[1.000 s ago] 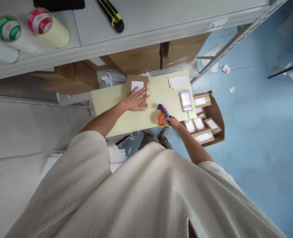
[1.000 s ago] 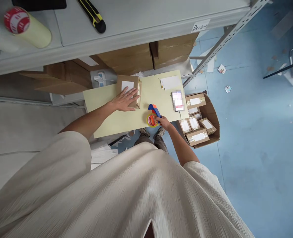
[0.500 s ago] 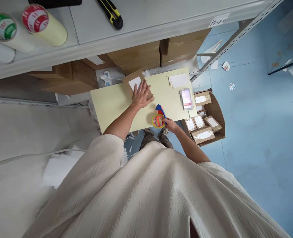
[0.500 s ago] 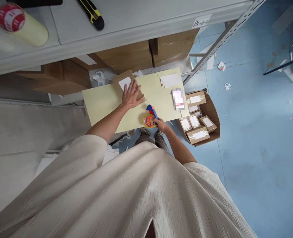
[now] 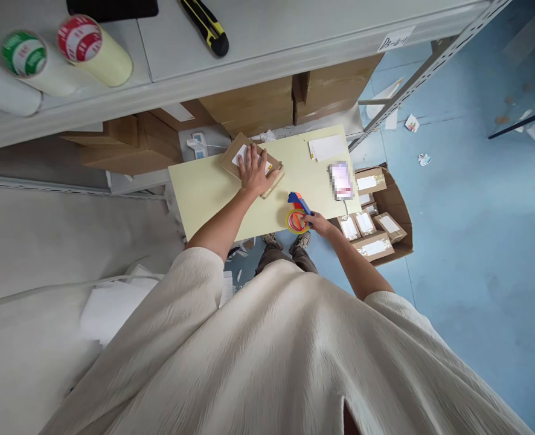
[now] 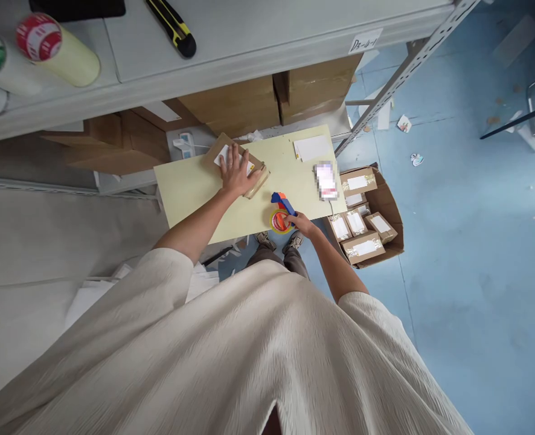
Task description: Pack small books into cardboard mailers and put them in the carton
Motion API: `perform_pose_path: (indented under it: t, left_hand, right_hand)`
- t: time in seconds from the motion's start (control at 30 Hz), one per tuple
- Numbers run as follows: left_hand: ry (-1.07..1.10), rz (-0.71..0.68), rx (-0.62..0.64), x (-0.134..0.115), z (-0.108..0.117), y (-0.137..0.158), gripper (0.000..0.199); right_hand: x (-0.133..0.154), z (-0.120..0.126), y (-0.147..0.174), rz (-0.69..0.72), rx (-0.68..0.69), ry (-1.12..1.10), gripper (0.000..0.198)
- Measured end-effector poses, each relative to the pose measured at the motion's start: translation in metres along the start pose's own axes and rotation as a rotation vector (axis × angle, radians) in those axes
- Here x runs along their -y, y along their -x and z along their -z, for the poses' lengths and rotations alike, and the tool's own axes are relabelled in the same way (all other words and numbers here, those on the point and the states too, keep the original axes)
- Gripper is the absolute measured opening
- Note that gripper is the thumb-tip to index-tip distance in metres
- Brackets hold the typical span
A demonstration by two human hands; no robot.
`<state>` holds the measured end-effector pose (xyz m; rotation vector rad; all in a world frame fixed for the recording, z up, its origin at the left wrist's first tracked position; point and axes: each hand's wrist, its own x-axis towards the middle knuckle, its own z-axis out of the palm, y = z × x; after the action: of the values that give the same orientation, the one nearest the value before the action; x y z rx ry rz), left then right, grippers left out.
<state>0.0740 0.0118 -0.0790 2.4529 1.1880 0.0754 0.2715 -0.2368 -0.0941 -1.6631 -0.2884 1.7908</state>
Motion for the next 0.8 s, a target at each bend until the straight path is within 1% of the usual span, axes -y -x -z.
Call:
perform_pose_path:
  t: [0.13,0.27,0.4,0.5,0.6,0.7,0.8]
  left_hand:
    - [0.001,0.069,0.01,0.011,-0.008,0.006,0.1]
    - [0.067,0.153,-0.051,0.007,-0.014,0.005,0.097]
    - [0.103,0.176,-0.074,0.004,-0.015,0.005,0.094]
    - [0.115,0.165,-0.08,0.007,-0.017,0.006,0.095]
    - [0.127,0.146,-0.066,0.012,-0.019,0.005,0.095]
    - [0.133,0.136,-0.06,0.016,-0.021,0.005,0.095]
    - [0.133,0.123,-0.065,0.017,-0.022,0.005,0.095]
  right_hand:
    - [-0.002,-0.002,-0.002,0.008,0.06,0.019,0.037]
    - [0.009,-0.01,-0.015,-0.01,0.139,0.143,0.035]
    - [0.035,-0.024,-0.036,-0.022,0.154,0.331,0.033]
    - [0.058,-0.029,-0.051,-0.018,0.203,0.454,0.033]
    - [0.076,-0.025,-0.063,-0.016,0.218,0.576,0.035]
    - [0.091,-0.016,-0.073,0.015,0.204,0.718,0.037]
    - [0.108,-0.015,-0.079,0.035,0.218,0.915,0.037]
